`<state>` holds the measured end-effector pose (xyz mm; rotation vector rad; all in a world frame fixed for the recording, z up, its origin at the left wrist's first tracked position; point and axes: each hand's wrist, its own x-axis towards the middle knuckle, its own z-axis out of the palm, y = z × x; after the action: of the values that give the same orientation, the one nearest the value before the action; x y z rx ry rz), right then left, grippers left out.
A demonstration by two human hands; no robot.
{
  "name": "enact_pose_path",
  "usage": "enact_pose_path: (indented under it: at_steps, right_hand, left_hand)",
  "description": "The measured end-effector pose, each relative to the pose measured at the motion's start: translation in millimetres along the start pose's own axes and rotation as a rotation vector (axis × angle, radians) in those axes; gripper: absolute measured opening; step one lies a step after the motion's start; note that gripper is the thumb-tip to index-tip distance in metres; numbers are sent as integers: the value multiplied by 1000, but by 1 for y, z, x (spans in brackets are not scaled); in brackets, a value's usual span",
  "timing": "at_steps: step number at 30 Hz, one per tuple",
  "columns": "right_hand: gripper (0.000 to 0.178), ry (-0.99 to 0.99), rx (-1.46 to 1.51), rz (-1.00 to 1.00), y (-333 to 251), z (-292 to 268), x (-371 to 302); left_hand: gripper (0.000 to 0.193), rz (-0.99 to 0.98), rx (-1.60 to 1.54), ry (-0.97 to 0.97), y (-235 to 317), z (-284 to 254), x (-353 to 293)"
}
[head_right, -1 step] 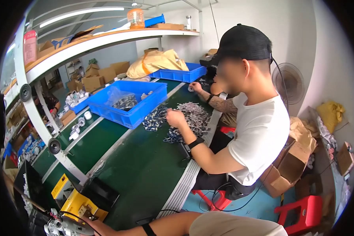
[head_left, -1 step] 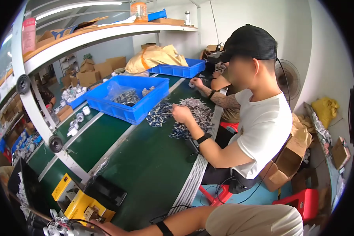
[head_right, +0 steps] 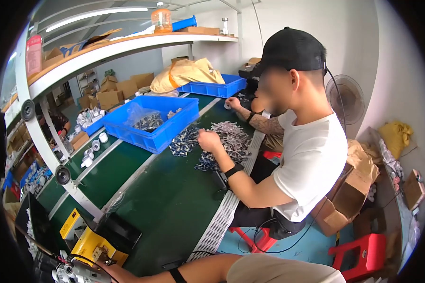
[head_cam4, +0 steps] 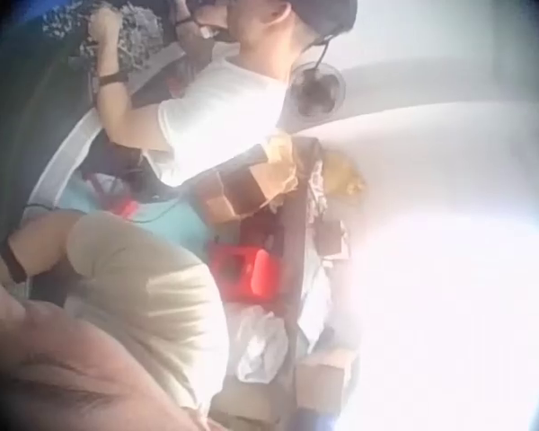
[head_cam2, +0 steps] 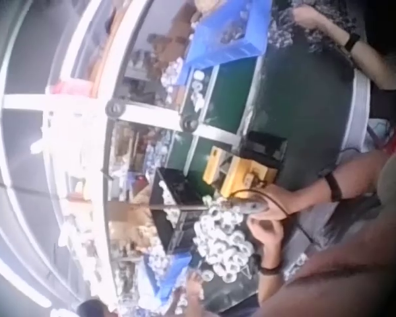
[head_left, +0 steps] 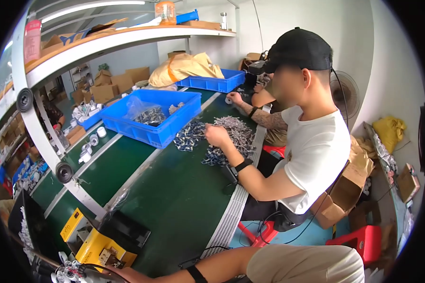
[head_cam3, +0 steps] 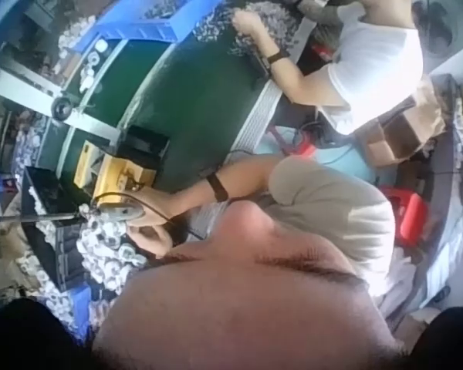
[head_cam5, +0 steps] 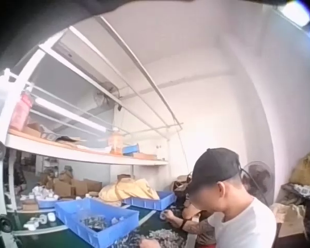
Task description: The person assembles camera components by inserting a circuit board into a white plastic housing, connecting wires, and securing the assembly with a power screwdriver.
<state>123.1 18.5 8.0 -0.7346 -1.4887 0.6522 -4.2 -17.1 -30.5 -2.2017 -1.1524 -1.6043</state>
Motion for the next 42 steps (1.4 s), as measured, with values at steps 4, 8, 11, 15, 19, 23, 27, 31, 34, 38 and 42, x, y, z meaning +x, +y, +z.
enact_pose_path:
  at_steps: [4, 8, 11, 15, 19, 23, 27, 31, 34, 38, 42]
  right_hand:
    - [54, -4, 29, 36, 1, -2, 0]
    - [50, -11, 73, 50, 8, -2, 1]
    - [47, 14, 97, 10, 13, 2, 3]
    - [43, -27, 114, 99, 12, 2, 2]
    - [41, -51, 210, 78, 18, 3, 2]
    - [43, -149, 183, 120, 12, -5, 4]
    - [39, -93, 238, 114, 4, -4, 3]
    - [41, -143, 176, 120, 19, 1, 0]
    - [42, -148, 170, 143, 17, 0, 2]
    - [43, -151, 165, 159, 11, 0, 3]
    - [44, -150, 130, 164, 14, -4, 2]
  left_hand:
    - [26, 2, 9, 31, -1, 5, -1]
    - [27, -24, 16, 33, -1, 7, -2]
    - [28, -71, 146, -26, -7, 1, -10]
    - [30, -113, 77, 27, -16, 3, -19]
    - [24, -176, -81, -33, -5, 2, -5]
    - [23, -45, 137, 352, -47, 22, -45]
    - [22, 122, 315, 686, -52, 40, -34]
    - [20, -69, 111, 703, -45, 49, -33]
    - [20, -45, 138, 750, -44, 52, -22]
    - [20, 22, 213, 711, -56, 41, -35]
    - [18, 60, 167, 516, -23, 37, -11]
